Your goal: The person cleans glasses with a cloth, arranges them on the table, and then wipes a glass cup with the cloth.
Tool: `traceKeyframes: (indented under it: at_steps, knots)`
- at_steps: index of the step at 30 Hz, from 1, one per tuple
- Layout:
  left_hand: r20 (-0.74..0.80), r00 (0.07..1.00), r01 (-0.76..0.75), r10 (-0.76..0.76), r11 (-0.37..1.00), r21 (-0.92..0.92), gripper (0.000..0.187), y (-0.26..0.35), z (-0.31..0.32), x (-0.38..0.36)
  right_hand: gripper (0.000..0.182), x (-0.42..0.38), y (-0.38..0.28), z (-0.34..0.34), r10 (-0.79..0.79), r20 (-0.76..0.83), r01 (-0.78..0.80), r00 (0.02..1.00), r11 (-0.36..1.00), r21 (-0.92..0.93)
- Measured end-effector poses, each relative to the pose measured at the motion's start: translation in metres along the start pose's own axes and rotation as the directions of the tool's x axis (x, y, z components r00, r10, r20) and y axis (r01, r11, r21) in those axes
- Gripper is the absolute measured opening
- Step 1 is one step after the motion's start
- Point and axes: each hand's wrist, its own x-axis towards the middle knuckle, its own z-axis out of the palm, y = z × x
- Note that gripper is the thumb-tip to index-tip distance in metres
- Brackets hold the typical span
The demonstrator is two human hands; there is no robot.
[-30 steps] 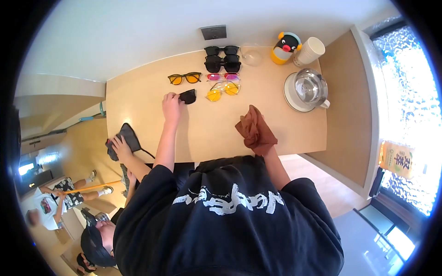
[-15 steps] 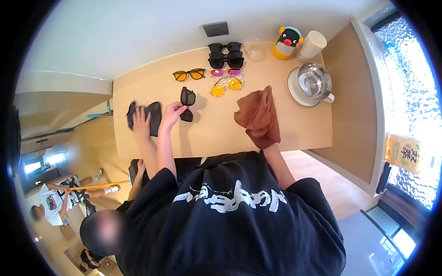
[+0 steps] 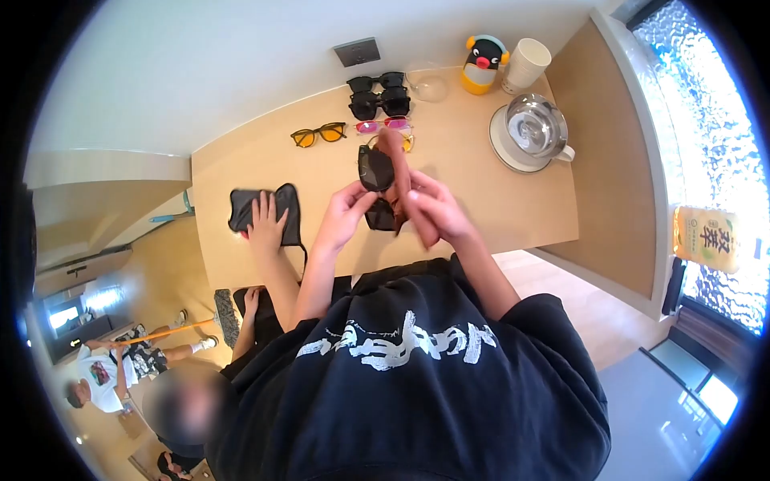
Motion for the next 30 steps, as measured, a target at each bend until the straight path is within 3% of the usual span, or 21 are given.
traceKeyframes:
  at_steps: [3,5,7,8,10,12,15,18,19,20,21,22,23,25,26,27,28,29,30]
  knots:
    - [0.017,0.995,0.091,-0.094,0.987,0.135,0.010,0.018,0.019,-0.002,0.037,-0.002,0.006,-0.008,-0.012,-0.011,0.010,1.000,0.994,-0.106]
    - [0.005,0.996,-0.090,0.090,0.991,0.095,0.009,0.015,0.024,-0.001,0.037,-0.005,0.002,-0.008,-0.001,-0.048,-0.006,0.999,0.989,-0.149]
    - [0.006,0.972,-0.231,0.235,0.951,0.207,0.010,0.019,0.030,0.001,0.037,-0.007,-0.002,-0.001,0.008,-0.089,-0.024,0.996,0.983,-0.183]
    - [0.022,0.981,-0.193,0.193,0.953,0.233,0.011,0.022,0.030,0.000,0.034,-0.007,-0.004,0.005,-0.024,-0.134,0.006,0.991,0.991,-0.136]
    - [0.042,0.952,-0.303,0.305,0.908,0.289,0.011,0.023,0.037,0.002,0.030,-0.007,-0.008,0.002,-0.059,-0.186,0.042,0.981,0.995,-0.089]
    - [0.054,0.935,-0.350,0.351,0.882,0.315,0.012,0.021,0.047,0.001,0.028,-0.007,-0.010,-0.012,-0.088,-0.109,0.061,0.990,0.971,-0.231]
    - [0.015,0.893,-0.418,0.449,0.820,0.391,0.014,0.020,0.060,-0.001,0.026,-0.009,-0.021,-0.009,-0.163,-0.159,0.110,0.974,0.948,-0.298]
    - [-0.024,0.955,-0.272,0.297,0.902,0.335,0.012,0.011,0.062,-0.001,0.026,-0.010,-0.025,-0.003,-0.210,-0.266,0.102,0.941,0.924,-0.369]
    - [-0.041,0.938,-0.318,0.344,0.903,0.290,0.010,0.011,0.064,0.000,0.026,-0.009,-0.022,-0.005,-0.224,-0.322,0.078,0.920,0.910,-0.408]
    - [-0.058,0.960,-0.250,0.273,0.933,0.258,0.009,0.010,0.061,0.001,0.026,-0.010,-0.018,-0.010,-0.223,-0.324,0.077,0.919,0.910,-0.407]
    - [-0.071,0.977,-0.180,0.200,0.958,0.224,0.008,0.010,0.056,0.002,0.026,-0.011,-0.015,-0.018,-0.270,-0.432,0.174,0.861,0.953,-0.249]
    - [-0.114,0.982,-0.153,0.152,0.988,-0.003,0.014,0.011,0.052,0.002,0.026,-0.012,-0.015,-0.026,-0.290,-0.540,0.285,0.790,0.954,-0.094]
    - [-0.144,0.985,-0.126,0.094,0.965,-0.230,0.021,0.014,0.047,0.003,0.026,-0.015,-0.024,-0.031,-0.270,-0.555,0.364,0.787,0.929,0.066]
    - [-0.041,0.986,-0.157,0.160,0.826,-0.541,0.027,0.021,0.037,0.002,0.026,-0.018,-0.041,-0.042,-0.335,-0.620,0.458,0.710,0.888,0.044]
    - [-0.004,0.983,-0.160,0.183,0.850,-0.503,0.029,0.019,0.030,0.003,0.026,-0.022,-0.044,-0.055,-0.335,-0.621,0.458,0.709,0.888,0.044]
    - [0.001,0.984,-0.155,0.180,0.850,-0.503,0.029,0.015,0.024,0.003,0.025,-0.027,-0.044,-0.071,-0.350,-0.461,0.398,0.815,0.917,0.008]
    - [0.112,0.981,-0.086,0.160,0.870,-0.486,0.029,0.010,0.020,0.004,0.024,-0.032,-0.045,-0.078,-0.342,-0.288,0.345,0.895,0.938,-0.043]
    - [0.223,0.965,-0.020,0.138,0.888,-0.460,0.030,0.011,0.021,0.005,0.024,-0.030,-0.051,-0.066,-0.346,-0.293,0.349,0.891,0.936,-0.047]
    - [0.280,0.956,0.049,0.083,0.899,-0.435,0.030,0.012,0.025,0.002,0.024,-0.024,-0.057,-0.051,-0.219,-0.251,0.170,0.943,0.964,-0.205]
